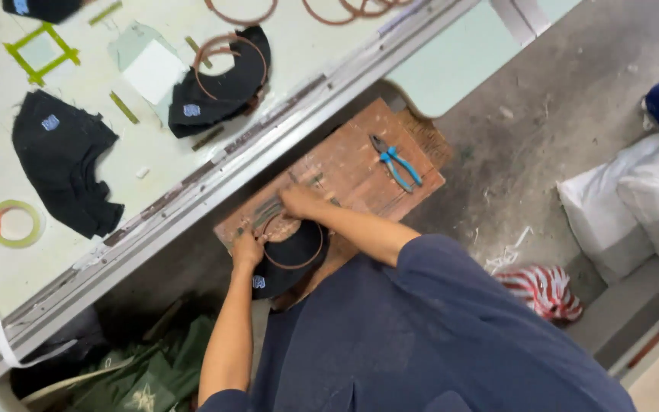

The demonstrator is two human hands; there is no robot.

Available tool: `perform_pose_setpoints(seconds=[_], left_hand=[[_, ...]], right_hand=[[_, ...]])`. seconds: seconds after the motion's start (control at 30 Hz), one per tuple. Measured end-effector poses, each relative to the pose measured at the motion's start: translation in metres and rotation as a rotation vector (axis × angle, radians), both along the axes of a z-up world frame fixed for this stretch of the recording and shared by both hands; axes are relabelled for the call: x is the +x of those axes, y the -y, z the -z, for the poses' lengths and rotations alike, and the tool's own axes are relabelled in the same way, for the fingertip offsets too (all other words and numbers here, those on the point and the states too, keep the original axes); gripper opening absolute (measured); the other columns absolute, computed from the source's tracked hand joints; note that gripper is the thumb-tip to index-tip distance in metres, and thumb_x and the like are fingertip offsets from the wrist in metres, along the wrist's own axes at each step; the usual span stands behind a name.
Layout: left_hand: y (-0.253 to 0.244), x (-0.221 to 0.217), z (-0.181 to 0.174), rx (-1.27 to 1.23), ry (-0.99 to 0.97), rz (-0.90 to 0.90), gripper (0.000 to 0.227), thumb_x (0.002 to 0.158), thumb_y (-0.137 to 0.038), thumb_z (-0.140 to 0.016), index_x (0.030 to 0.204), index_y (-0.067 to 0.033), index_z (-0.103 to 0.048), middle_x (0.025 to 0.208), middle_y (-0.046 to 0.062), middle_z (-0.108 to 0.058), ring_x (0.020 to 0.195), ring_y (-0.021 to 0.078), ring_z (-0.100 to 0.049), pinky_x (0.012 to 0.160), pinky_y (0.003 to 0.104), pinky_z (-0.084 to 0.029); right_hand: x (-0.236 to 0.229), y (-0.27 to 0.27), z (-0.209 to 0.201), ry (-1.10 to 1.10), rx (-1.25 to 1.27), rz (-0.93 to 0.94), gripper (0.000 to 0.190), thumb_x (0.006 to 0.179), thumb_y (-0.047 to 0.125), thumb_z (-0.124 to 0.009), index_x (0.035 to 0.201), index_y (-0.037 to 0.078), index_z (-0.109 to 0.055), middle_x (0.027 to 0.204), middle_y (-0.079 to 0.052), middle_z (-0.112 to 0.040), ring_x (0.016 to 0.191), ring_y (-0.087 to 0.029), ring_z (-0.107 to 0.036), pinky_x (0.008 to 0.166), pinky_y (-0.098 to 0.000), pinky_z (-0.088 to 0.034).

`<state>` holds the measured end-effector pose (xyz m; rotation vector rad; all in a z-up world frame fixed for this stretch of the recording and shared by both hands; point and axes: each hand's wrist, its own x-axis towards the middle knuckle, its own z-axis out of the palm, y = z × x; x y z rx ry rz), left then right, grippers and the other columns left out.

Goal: The person is assembling caps by stretching black fabric crowns over circular molds on a wooden workbench in a sewing factory.

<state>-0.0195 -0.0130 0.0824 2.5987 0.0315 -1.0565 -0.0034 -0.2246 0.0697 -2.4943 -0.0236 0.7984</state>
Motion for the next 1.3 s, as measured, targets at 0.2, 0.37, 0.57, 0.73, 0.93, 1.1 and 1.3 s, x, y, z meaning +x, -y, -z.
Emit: perform_pose_setpoints(seconds=[0.2,0.37,0.57,0.73,0.93,1.1,1.3], left_hand=[[-0.011,-0.013,-0.011,-0.005,-0.125,0.074,0.063,0.08,-0.041,-0.073,0.133,-0.0147,-0.053,0.133,0.016,-0.055,0.123,0.0342,-0.052,0.099,0.049,-0.043],[-0.011,-0.014,-0.009,0.011,-0.111,0.087,0.058,0.08,-0.041,-0.073,0.13,-0.0181,-0.056,0.14,0.014,-0.047,0.128,0.0329,-0.047,0.101,0.048,-0.043],[0.014,-0.017,-0.093,-0.062,-0.072,0.081,0.064,0.085,-0.029,-0.07,0.141,-0.0126,-0.042,0.135,0.022,-0.05,0.126,0.0384,-0.048,0.099,0.053,-0.044],[0.015,-0.032,-0.12,-0.085,-0.103,0.001,0.089,0.072,-0.025,-0.083,0.142,-0.0113,-0.031,0.135,0.024,-0.045,0.128,0.0417,-0.042,0.099,0.059,-0.041],[0.002,-0.045,-0.035,0.01,0.007,-0.002,0.098,0.065,-0.026,-0.088,0.141,-0.0193,-0.027,0.133,0.016,-0.044,0.122,0.0383,-0.043,0.083,0.058,-0.046],[0.008,-0.052,-0.049,0.028,-0.061,0.021,0.088,0.074,-0.033,-0.083,0.14,-0.0124,-0.029,0.135,0.016,-0.043,0.124,0.0388,-0.039,0.087,0.055,-0.042],[0.036,-0.053,-0.023,-0.073,0.782,0.173,0.03,0.072,0.001,-0.061,0.1,-0.0093,-0.066,0.107,0.013,-0.053,0.106,0.0354,-0.044,0.086,0.052,-0.039]], right_hand=[[-0.04,0.041,-0.077,-0.068,0.028,0.148,0.059,0.072,0.021,-0.079,0.121,-0.002,-0.055,0.114,-0.027,-0.06,0.109,-0.044,-0.059,0.09,-0.0557,-0.047],[-0.031,0.044,-0.048,-0.093,0.049,0.223,0.064,0.067,0.022,-0.085,0.12,-0.001,-0.056,0.114,-0.026,-0.06,0.11,-0.043,-0.058,0.091,-0.0528,-0.049],[-0.058,0.038,-0.064,-0.057,-0.001,0.193,0.087,0.064,0.031,-0.085,0.132,-0.005,-0.044,0.124,-0.033,-0.053,0.117,-0.047,-0.052,0.102,-0.0536,-0.04],[-0.067,0.033,-0.062,-0.112,-0.139,-0.106,0.107,0.055,0.051,-0.085,0.135,-0.003,-0.039,0.124,-0.034,-0.053,0.117,-0.047,-0.051,0.102,-0.0513,-0.04],[-0.065,0.034,-0.03,-0.102,-0.178,-0.076,0.105,0.057,0.038,-0.091,0.126,-0.003,-0.023,0.135,-0.032,-0.033,0.097,-0.052,-0.053,0.072,-0.0537,-0.044],[-0.071,0.033,-0.06,-0.094,-0.167,-0.137,0.08,0.07,0.034,-0.086,0.118,-0.001,-0.033,0.131,-0.031,-0.033,0.09,-0.053,-0.054,0.064,-0.0554,-0.047],[-0.061,0.028,-0.037,0.447,0.14,0.017,0.038,0.095,0.016,-0.064,0.125,-0.002,-0.049,0.114,-0.021,-0.049,0.103,-0.038,-0.048,0.085,-0.0463,-0.041]])
